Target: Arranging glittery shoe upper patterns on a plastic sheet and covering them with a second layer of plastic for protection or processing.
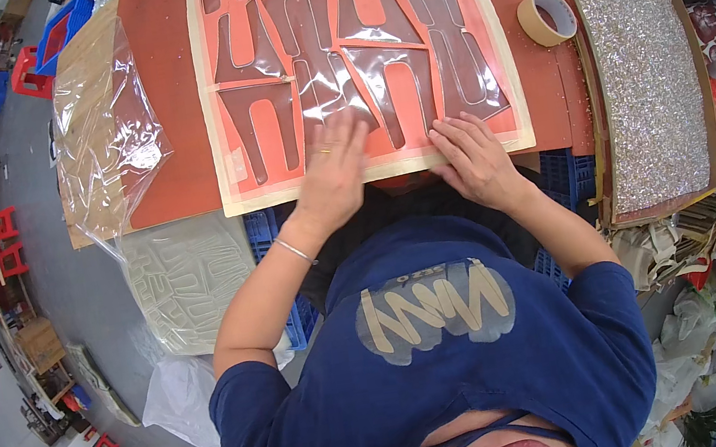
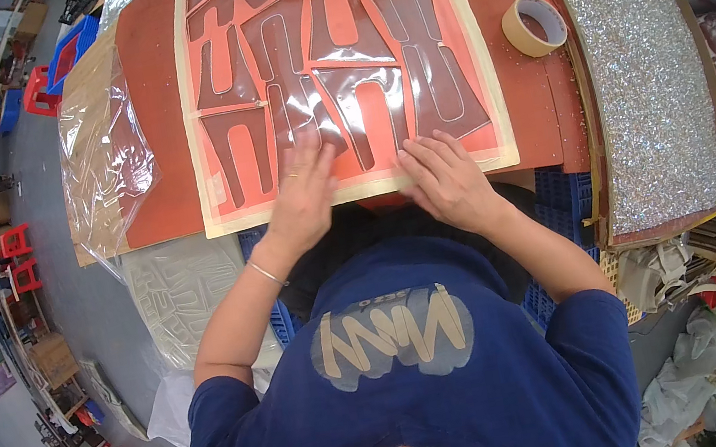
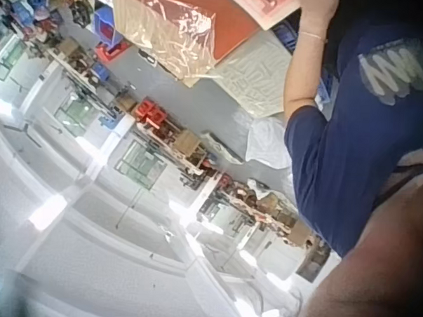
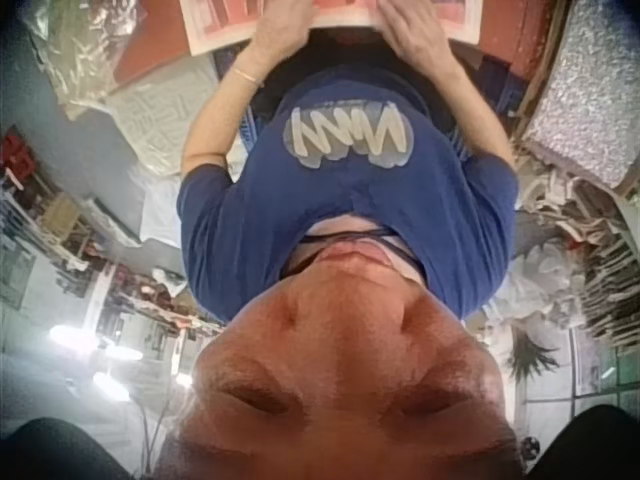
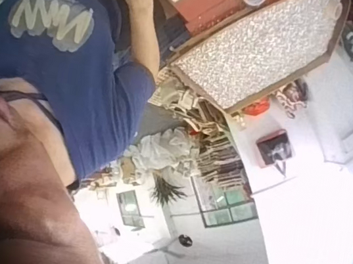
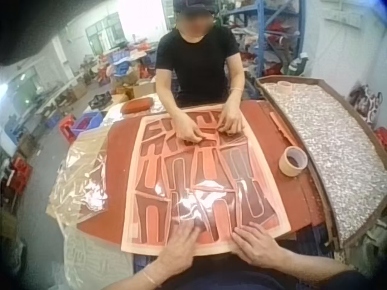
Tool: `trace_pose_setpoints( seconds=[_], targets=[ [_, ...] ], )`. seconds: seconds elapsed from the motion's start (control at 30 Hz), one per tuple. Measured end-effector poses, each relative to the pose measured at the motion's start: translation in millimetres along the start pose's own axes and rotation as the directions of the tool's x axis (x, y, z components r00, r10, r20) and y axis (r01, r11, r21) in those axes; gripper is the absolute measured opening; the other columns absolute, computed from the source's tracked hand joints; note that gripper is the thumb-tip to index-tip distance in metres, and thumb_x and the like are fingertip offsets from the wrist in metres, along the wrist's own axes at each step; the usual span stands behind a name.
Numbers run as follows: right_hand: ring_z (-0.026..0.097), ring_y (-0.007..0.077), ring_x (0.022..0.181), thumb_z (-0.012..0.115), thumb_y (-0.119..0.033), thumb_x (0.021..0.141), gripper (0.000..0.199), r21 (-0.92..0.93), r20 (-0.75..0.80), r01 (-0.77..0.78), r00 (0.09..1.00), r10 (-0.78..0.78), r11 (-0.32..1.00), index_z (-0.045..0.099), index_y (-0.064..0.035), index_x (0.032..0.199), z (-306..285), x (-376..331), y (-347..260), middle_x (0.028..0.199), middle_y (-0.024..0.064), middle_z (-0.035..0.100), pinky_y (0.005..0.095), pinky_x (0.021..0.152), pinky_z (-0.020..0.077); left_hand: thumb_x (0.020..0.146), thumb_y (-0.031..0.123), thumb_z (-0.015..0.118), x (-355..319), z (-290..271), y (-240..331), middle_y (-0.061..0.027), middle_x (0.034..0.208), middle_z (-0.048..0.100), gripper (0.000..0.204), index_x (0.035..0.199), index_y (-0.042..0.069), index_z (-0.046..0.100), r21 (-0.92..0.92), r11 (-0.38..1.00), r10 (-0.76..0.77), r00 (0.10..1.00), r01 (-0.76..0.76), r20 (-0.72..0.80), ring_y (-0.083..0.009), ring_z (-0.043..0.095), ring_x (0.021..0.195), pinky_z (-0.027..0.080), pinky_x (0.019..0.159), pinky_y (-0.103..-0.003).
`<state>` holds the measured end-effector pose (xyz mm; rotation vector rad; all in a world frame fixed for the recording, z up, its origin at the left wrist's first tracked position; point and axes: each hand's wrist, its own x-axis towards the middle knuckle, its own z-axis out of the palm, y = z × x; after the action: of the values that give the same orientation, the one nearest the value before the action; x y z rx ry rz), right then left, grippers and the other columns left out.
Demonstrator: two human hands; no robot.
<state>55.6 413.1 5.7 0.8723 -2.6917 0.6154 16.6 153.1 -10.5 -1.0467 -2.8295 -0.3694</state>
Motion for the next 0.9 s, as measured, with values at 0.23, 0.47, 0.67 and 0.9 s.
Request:
trace_pose_setpoints(
  seconds=[0.23, 0.47, 0.67, 0.9],
  targets=[
    [0.058, 0.0299, 0.098, 0.063, -0.014, 0.074, 0.041, -0.114, -0.079, 0.063, 0.994, -0.073, 0.991, 0.058, 0.0041, 0.110, 1, 0, -5, 0.106, 0.0165, 0.059, 0.0446, 0.091, 0.0445, 0.077, 0.017, 0.070, 34, 8, 45, -0.0190, 0.130, 0.050, 0.048, 0.117, -0.004, 0.055, -0.314, 0.933, 0.138, 0.981, -0.176, -0.140, -0.0363, 0.042, 0.127, 0.034, 0.107, -0.046],
    [0.057, 0.0352, 0.102, 0.056, -0.009, 0.075, 0.035, 0.014, -0.110, 0.165, 0.981, -0.162, 0.986, 0.060, 0.0084, 0.105, 15, -21, -35, 0.107, 0.0214, 0.058, 0.0439, 0.092, 0.0456, 0.073, 0.013, 0.069, 48, 11, 46, -0.0131, 0.107, 0.060, 0.028, 0.096, -0.002, 0.062, -0.266, 0.934, 0.184, 0.958, -0.240, -0.219, -0.0297, 0.054, 0.106, 0.044, 0.091, -0.041],
    [0.046, 0.0368, 0.118, 0.061, -0.016, 0.079, 0.045, -0.056, -0.007, -0.124, 0.992, 0.124, 0.991, 0.054, 0.0059, 0.117, 25, -24, -31, 0.126, 0.0222, 0.049, 0.0482, 0.105, 0.0322, 0.076, 0.009, 0.068, 45, 12, 48, -0.0106, 0.101, 0.059, 0.019, 0.093, 0.000, 0.063, -0.316, 0.926, 0.117, 0.953, -0.206, -0.280, -0.0271, 0.056, 0.095, 0.046, 0.083, -0.038],
    [0.062, 0.0283, 0.089, 0.064, -0.008, 0.081, 0.020, 0.562, -0.189, -0.207, 0.911, 0.367, 0.801, 0.064, 0.0033, 0.098, 11, -14, -15, 0.096, 0.0157, 0.064, 0.0372, 0.082, 0.0481, 0.077, 0.004, 0.067, 29, 18, 39, -0.0094, 0.099, 0.058, 0.030, 0.107, 0.008, 0.068, -0.435, 0.885, -0.087, 0.859, -0.166, -0.504, -0.0254, 0.056, 0.092, 0.046, 0.079, -0.034]
  ],
)
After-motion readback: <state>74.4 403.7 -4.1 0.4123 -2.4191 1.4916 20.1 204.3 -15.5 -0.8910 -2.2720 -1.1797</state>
